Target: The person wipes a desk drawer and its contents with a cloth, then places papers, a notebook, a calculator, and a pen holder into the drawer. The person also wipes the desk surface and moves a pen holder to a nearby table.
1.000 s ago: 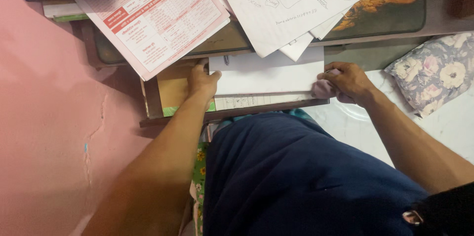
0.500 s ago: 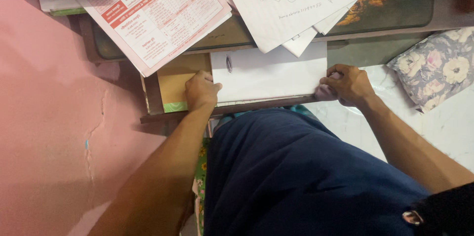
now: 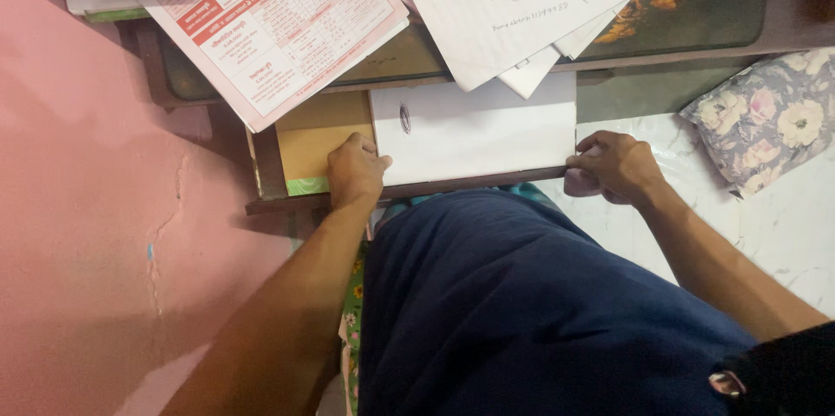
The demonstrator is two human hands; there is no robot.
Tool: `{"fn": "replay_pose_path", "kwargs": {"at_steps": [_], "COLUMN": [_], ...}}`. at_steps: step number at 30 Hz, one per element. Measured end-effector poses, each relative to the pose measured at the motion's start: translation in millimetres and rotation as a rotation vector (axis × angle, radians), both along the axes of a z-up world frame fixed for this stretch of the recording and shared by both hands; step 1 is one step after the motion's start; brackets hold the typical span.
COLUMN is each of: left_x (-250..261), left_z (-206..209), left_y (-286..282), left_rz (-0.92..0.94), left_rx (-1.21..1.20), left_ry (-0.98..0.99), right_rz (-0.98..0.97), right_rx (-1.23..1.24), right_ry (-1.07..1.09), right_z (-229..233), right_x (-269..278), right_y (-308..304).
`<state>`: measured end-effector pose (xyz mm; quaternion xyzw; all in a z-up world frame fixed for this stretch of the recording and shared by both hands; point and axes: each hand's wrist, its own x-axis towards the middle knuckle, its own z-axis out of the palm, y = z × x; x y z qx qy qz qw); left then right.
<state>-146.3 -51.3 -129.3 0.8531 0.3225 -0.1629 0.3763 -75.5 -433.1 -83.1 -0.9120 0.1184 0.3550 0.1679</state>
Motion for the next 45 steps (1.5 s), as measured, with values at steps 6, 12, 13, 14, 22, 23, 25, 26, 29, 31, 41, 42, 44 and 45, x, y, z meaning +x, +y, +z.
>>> {"fn": "replay_pose_path", "kwargs": {"at_steps": [6,12,13,14,22,23,25,26,29,31,41,42,44,45], "left_x": [-9,-5,-4,-4,-2,-2,-2,-2,-1,4,73,89,124,144], "left_z": [-10,-13,-13,-12,-14,-15,-17,-16,-5,10,117,121,126,126], "left_y": [-4,-2,-1,0,1,2,3,3,2,-1,-26,-27,-29,-31], "left_rz": [-0.031,0.051,0.048,0.045,0.030,0.022,0.015,0.016,0.018,-0.009,-0.399,-0.415,-0.434,-0.452], "left_rx": [0.033,0.013,0.003,-0.007,0.007,0.008,0.006,0.003,-0.022,0.023,0.029,0.032,0.108,0.162], "left_ry": [-0.089,-0.040,-0.040,-0.041,-0.011,-0.012,-0.017,-0.022,-0.017,0.018,-0.302,-0.393,-0.584,-0.680], "right_rz": [-0.076,-0.099,0.028,0.155,-0.023,-0.044,0.096,0.166,0.208,-0.081,-0.361,-0.435,-0.590,-0.396], "right_rx": [0.068,0.124,0.114,0.103,0.020,0.031,0.088,0.115,0.089,0.073,0.109,0.141,0.199,0.203], "right_ry": [0.000,-0.036,-0.087,-0.137,0.105,0.113,0.016,-0.032,-0.038,0.128,-0.335,-0.328,-0.321,-0.440], "right_z": [11,-7,-11,-13,-8,-6,-5,-6,-13,-17,59,71,91,99], "right_x": [-14,-18,-19,-20,-15,-16,-13,-13,-13,-12,-8,-2,11,20], "right_y": [2,-9,-12,-14,-11,-10,-9,-10,-15,-21,1,8,19,23]}}
